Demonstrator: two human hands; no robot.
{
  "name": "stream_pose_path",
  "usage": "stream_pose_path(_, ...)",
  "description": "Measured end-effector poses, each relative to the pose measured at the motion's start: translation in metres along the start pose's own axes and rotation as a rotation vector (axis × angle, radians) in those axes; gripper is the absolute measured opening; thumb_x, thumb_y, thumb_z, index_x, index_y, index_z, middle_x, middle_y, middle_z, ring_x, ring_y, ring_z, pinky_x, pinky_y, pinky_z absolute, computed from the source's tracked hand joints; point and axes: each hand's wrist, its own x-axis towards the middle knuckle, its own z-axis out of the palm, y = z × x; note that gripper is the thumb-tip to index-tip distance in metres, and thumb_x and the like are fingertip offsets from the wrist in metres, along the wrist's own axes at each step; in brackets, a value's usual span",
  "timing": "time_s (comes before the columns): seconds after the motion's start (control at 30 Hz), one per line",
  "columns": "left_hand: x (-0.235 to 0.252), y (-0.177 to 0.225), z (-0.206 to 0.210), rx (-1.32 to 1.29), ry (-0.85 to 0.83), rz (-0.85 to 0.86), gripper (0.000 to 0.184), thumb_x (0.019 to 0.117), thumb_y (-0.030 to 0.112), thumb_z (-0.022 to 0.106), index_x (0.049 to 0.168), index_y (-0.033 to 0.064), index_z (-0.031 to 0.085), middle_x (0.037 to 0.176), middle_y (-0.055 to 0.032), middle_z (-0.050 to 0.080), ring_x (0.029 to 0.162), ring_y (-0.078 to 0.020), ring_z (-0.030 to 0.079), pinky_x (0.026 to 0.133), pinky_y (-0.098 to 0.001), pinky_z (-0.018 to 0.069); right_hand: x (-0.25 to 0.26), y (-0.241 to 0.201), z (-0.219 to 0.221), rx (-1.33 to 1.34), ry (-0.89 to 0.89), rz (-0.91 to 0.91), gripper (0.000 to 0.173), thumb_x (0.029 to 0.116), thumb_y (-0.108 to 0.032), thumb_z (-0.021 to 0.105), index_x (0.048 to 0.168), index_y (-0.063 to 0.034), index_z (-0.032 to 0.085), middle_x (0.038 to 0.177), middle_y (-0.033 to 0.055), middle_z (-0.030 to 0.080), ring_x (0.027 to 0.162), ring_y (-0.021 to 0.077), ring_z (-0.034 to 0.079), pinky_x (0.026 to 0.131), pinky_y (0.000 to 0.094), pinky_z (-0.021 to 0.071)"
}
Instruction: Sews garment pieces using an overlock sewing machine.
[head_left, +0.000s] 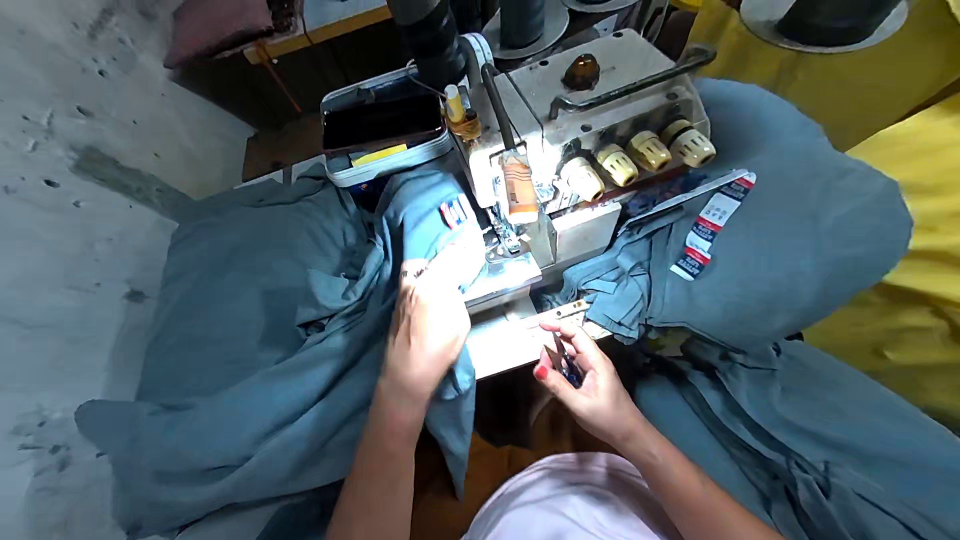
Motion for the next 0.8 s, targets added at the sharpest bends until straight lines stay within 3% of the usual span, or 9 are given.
stream_pose_path(0.1, -0.009, 0.037, -0.036, -0.065, -0.211, -0.176, 0.033, 0.1022, 0.01, 0.05, 0.126, -0.0031, 0.07, 0.125, -0.0205, 0.071, 0.121, -0.0384, 0.064, 0.106, -0.052, 0.0438, -0.008, 0.005, -0.01, -0.003, -0.029, 0.033, 0.064, 0.0971, -0.043, 0.06, 0.132, 0.009, 0.05, 0.091, -0.0062, 0.062, 0.074, -0.0097, 0.053, 0.065, 0.0093, 0.0458)
stream_pose_path(0.17, -0.01, 0.034, -0.039, -0.024, -0.115, -0.145, 0.036, 0.1028, 0.022, 0.054, 0.125, 0.0003, 0.072, 0.119, -0.0191, 0.073, 0.114, -0.0374, 0.069, 0.099, -0.0552, 0.0493, -0.012, 0.007, -0.013, 0.02, -0.028, 0.058, 0.055, 0.1, -0.038, 0.057, 0.133, 0.006, 0.048, 0.089, -0.008, 0.06, 0.071, -0.009, 0.052, 0.062, 0.0095, 0.0439)
stream_pose_path(0.2, -0.009, 0.021, -0.034, 0.047, -0.023, -0.077, 0.033, 0.1018, 0.022, 0.055, 0.122, 0.0025, 0.072, 0.122, -0.0151, 0.072, 0.112, -0.0334, 0.069, 0.096, -0.0542, 0.0525, -0.013, 0.007, -0.013, 0.035, -0.021, 0.074, 0.05, 0.1005, -0.035, 0.056, 0.131, 0.0045, 0.049, 0.088, -0.0082, 0.06, 0.07, -0.0084, 0.053, 0.06, 0.0096, 0.0443)
stream_pose_path(0.27, 0.012, 0.004, -0.036, 0.093, 0.016, 0.023, 0.031, 0.1004, 0.009, 0.054, 0.126, -0.0022, 0.068, 0.139, -0.019, 0.062, 0.123, -0.038, 0.063, 0.099, -0.0574, 0.0495, -0.014, 0.004, -0.009, 0.038, -0.006, 0.082, 0.043, 0.0998, -0.028, 0.056, 0.128, 0.0037, 0.051, 0.088, -0.0074, 0.061, 0.069, -0.0081, 0.053, 0.061, 0.0097, 0.0448)
stream_pose_path(0.37, 0.068, -0.018, -0.037, 0.005, -0.146, 0.104, 0.035, 0.0977, 0.0, 0.057, 0.132, -0.0004, 0.064, 0.155, -0.0177, 0.048, 0.141, -0.0371, 0.049, 0.113, -0.0546, 0.04, -0.015, 0.0, -0.002, -0.003, -0.015, 0.026, 0.042, 0.0988, -0.027, 0.059, 0.126, 0.0049, 0.054, 0.094, -0.0024, 0.063, 0.075, -0.0069, 0.056, 0.067, 0.0103, 0.0478)
stream_pose_path(0.43, 0.097, -0.028, -0.035, -0.015, -0.346, 0.024, 0.047, 0.0951, -0.004, 0.054, 0.142, 0.0041, 0.058, 0.16, -0.016, 0.042, 0.144, -0.035, 0.045, 0.115, -0.0553, 0.0374, -0.017, 0.0, 0.0, -0.042, -0.013, -0.018, 0.042, 0.0979, -0.028, 0.061, 0.124, 0.005, 0.056, 0.097, 0.0002, 0.064, 0.079, -0.0058, 0.057, 0.071, 0.0107, 0.0489)
stream_pose_path(0.6, 0.107, -0.054, -0.036, 0.122, -0.532, 0.01, 0.034, 0.0955, 0.009, 0.063, 0.13, 0.0052, 0.064, 0.127, -0.0249, 0.063, 0.12, -0.044, 0.06, 0.098, -0.0651, 0.0457, -0.013, 0.008, -0.006, -0.198, 0.054, -0.106, 0.039, 0.0977, -0.028, 0.062, 0.121, 0.0035, 0.063, 0.093, 0.0039, 0.066, 0.078, -0.0018, 0.058, 0.071, 0.0126, 0.0501)
stream_pose_path(0.73, 0.075, -0.064, -0.054, 0.217, -0.454, 0.051, 0.016, 0.0957, 0.016, 0.066, 0.1, 0.0016, 0.072, 0.103, -0.0203, 0.067, 0.1, -0.0397, 0.066, 0.083, -0.0617, 0.0508, 0.016, -0.013, -0.019, -0.64, 0.17, -0.314, 0.035, 0.0978, -0.023, 0.058, 0.12, 0.0027, 0.068, 0.088, 0.0128, 0.07, 0.068, 0.0206, 0.066, 0.06, 0.0351, 0.0556)
stream_pose_path(0.8, 0.058, -0.065, -0.063, 0.187, -0.336, 0.116, 0.018, 0.0932, 0.019, 0.07, 0.089, 0.0017, 0.074, 0.105, -0.0158, 0.069, 0.093, -0.0344, 0.068, 0.077, -0.0581, 0.0532, 0.038, -0.028, -0.019, -0.862, 0.214, -0.441, 0.033, 0.0973, -0.022, 0.058, 0.114, 0.002, 0.073, 0.085, 0.0156, 0.07, 0.065, 0.0281, 0.068, 0.054, 0.0405, 0.055)
